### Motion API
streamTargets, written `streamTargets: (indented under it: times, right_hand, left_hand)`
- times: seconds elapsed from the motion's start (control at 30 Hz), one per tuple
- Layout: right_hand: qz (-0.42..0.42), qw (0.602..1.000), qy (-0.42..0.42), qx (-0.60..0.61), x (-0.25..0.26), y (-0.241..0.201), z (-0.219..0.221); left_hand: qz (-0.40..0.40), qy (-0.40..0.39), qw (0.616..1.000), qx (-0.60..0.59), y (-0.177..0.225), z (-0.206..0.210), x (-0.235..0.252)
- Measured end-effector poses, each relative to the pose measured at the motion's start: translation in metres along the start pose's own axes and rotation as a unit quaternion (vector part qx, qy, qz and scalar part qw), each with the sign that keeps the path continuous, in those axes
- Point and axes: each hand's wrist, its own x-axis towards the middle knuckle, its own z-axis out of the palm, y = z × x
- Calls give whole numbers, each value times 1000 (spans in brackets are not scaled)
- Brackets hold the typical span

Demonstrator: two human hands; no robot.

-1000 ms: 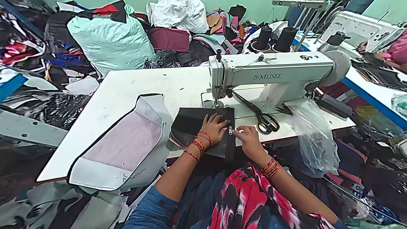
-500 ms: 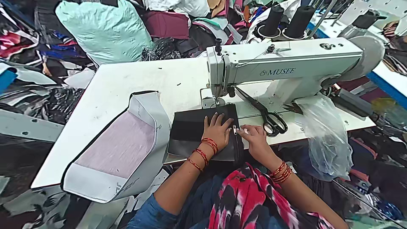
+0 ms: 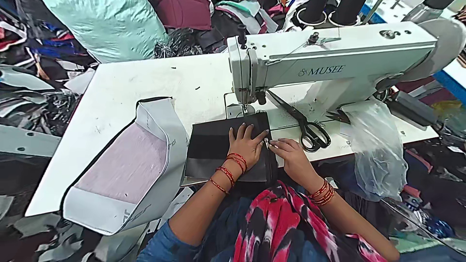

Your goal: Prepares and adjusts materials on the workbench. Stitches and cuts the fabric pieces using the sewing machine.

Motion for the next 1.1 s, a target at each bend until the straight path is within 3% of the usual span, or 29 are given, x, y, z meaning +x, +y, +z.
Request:
streamTargets:
  times: [0.3, 0.43, 0.6, 0.7, 0.8, 1.0, 1.1]
  right_hand:
    - [-144, 989, 18, 25, -68, -8, -26]
    - [4, 998, 57, 7, -74, -9, -29]
    - [129, 986, -6, 102, -68, -20, -22]
    - [199, 942, -90, 254, -63, -26, -21]
    - [239, 878, -31, 414, -65, -26, -17]
    - [292, 900, -110, 303, -73, -17, -30]
    - [296, 914, -99, 259, -75, -14, -36]
  left_hand:
    - [-11, 17, 1000, 12, 4, 2, 1]
    - [-33, 5, 999, 12, 9, 2, 1]
    - [-52, 1, 999, 16, 13, 2, 3]
    - [-58, 10, 998, 16, 15, 3, 2]
    - [-63, 8, 998, 16, 16, 3, 2]
    - [-84, -18, 996, 11, 20, -2, 3]
    - [-100, -35, 994, -29, 20, -14, 5]
